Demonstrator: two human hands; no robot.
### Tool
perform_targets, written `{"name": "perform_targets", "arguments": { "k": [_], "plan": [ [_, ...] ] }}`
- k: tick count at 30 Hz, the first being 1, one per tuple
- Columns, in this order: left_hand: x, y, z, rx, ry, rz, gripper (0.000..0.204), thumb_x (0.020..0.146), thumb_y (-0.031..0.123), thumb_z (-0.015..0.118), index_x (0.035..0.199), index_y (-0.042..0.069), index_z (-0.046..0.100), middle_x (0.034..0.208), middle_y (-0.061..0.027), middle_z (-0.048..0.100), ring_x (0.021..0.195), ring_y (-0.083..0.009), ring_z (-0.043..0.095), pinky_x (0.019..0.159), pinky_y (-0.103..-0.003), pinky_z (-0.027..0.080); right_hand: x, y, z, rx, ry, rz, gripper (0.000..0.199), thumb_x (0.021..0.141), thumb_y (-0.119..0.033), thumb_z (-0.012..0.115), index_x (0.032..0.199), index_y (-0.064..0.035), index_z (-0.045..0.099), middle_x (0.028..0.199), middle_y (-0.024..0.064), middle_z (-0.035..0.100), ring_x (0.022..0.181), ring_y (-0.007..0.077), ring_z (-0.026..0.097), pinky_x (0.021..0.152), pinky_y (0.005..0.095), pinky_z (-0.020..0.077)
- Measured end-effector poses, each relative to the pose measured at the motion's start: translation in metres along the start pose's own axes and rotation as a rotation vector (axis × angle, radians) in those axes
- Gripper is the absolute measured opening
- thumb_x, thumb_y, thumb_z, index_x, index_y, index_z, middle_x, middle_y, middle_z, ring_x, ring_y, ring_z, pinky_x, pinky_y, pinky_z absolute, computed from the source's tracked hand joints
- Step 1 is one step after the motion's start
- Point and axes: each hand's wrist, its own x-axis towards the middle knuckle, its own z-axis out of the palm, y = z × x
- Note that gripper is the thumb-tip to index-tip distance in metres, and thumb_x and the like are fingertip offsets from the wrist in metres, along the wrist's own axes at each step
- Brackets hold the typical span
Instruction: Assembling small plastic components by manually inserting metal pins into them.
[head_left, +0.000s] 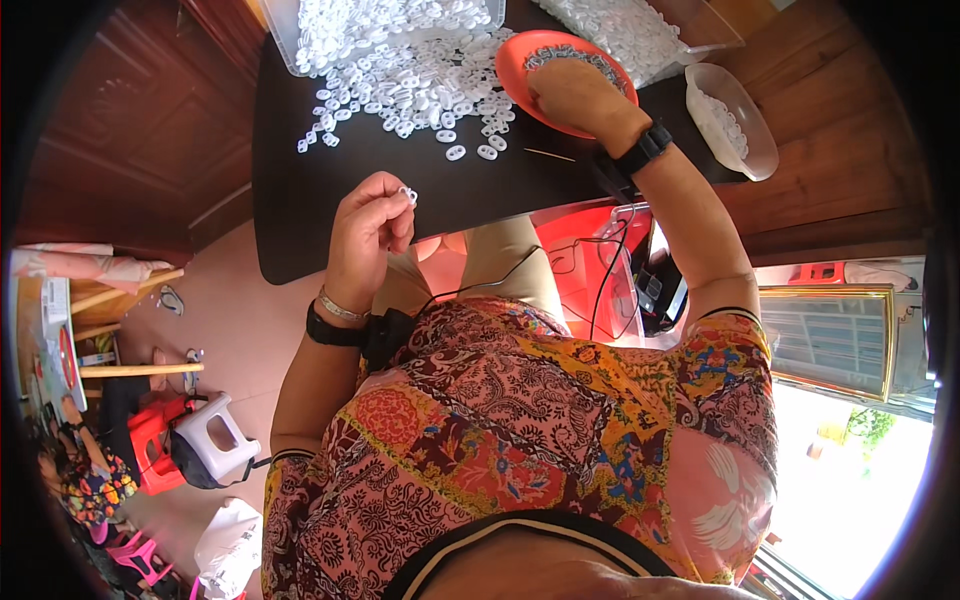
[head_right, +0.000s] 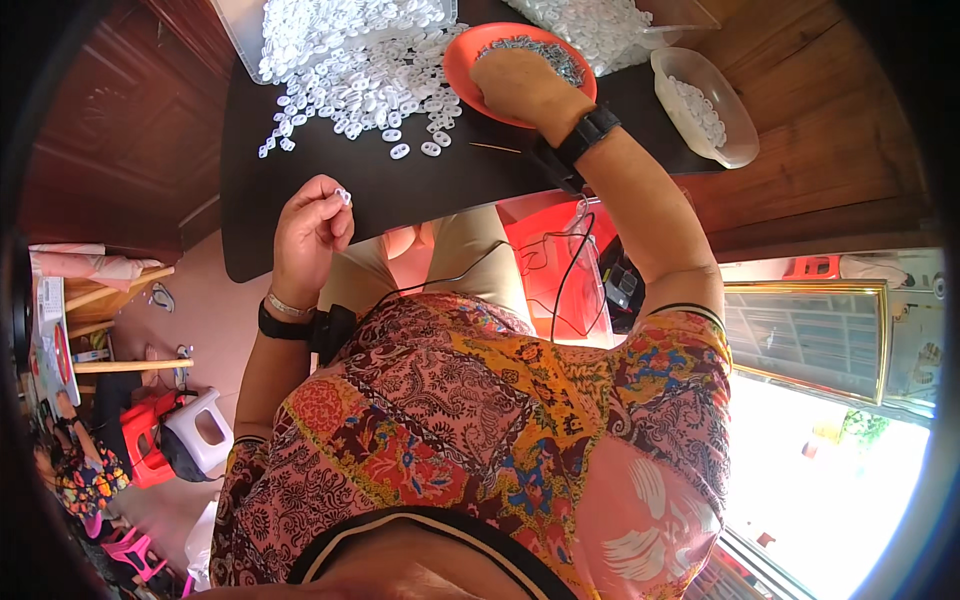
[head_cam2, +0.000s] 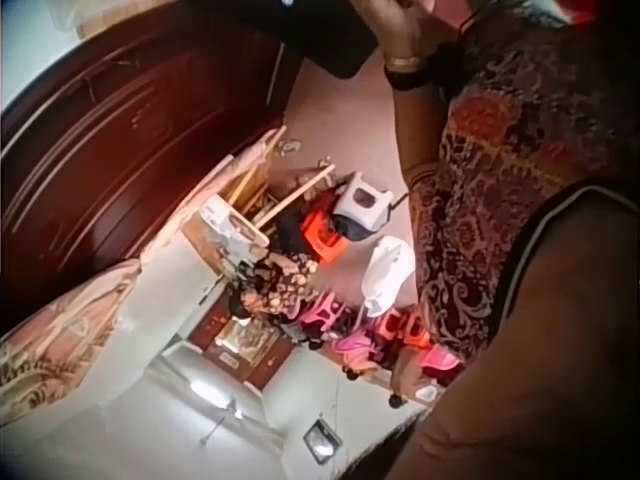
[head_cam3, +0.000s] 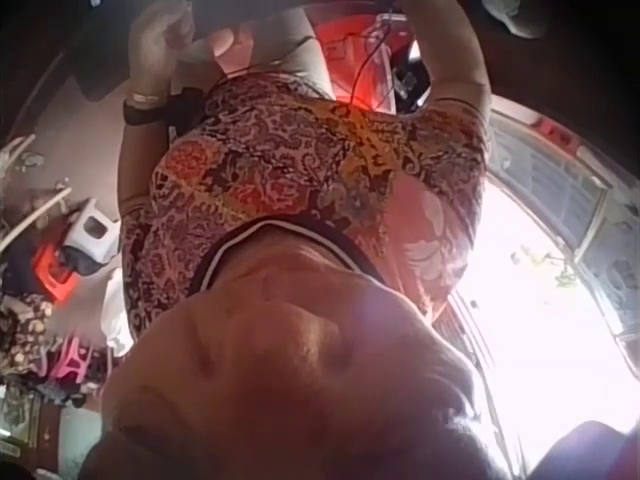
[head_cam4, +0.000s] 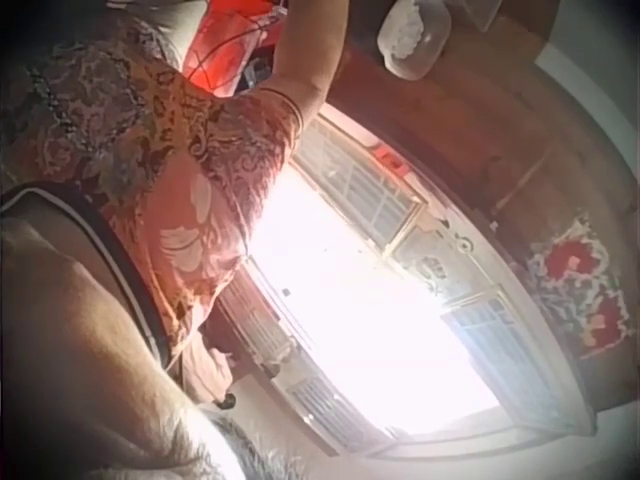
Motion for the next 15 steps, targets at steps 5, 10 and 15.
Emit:
{"name": "perform_targets", "arguments": {
  "k": [5, 10, 15],
  "plan": [
    [0.001, 0.001, 0.0, -0.034, -0.02, 0.0, 0.014, 0.087, 0.015, 0.048, 0.077, 0.005, 0.051, 0.058, 0.0011, 0.043, 0.049, -0.0082, 0.039, 0.045, -0.022, 0.029, 0.01, 0.019, 0.015, 0.201, 0.069, 0.058, 0.017, 0.079, -0.012, 0.055, 0.089, -0.0055, 0.067, 0.085, 0.0164, 0.066, 0.083, 0.0351, 0.062, 0.073, 0.0438, 0.0488],
    [0.0, 0.002, -0.004, -0.066, -0.035, -0.017, 0.015, 0.087, 0.015, 0.048, 0.077, 0.004, 0.051, 0.059, 0.0009, 0.043, 0.049, -0.0084, 0.039, 0.046, -0.022, 0.029, -0.009, 0.024, -0.006, 0.45, 0.242, 0.129, 0.018, 0.083, -0.013, 0.057, 0.097, -0.0043, 0.067, 0.081, 0.0128, 0.066, 0.074, 0.0253, 0.064, 0.071, 0.0343, 0.0504],
    [0.0, 0.003, -0.001, -0.037, -0.028, -0.011, 0.016, 0.088, 0.016, 0.049, 0.078, 0.004, 0.052, 0.059, 0.0009, 0.043, 0.048, -0.0082, 0.039, 0.046, -0.022, 0.029, -0.017, 0.035, 0.005, 0.845, 0.19, 0.221, 0.019, 0.086, -0.014, 0.06, 0.097, -0.0003, 0.065, 0.075, 0.0042, 0.065, 0.068, 0.0113, 0.061, 0.065, 0.0243, 0.0489]
  ]
}}
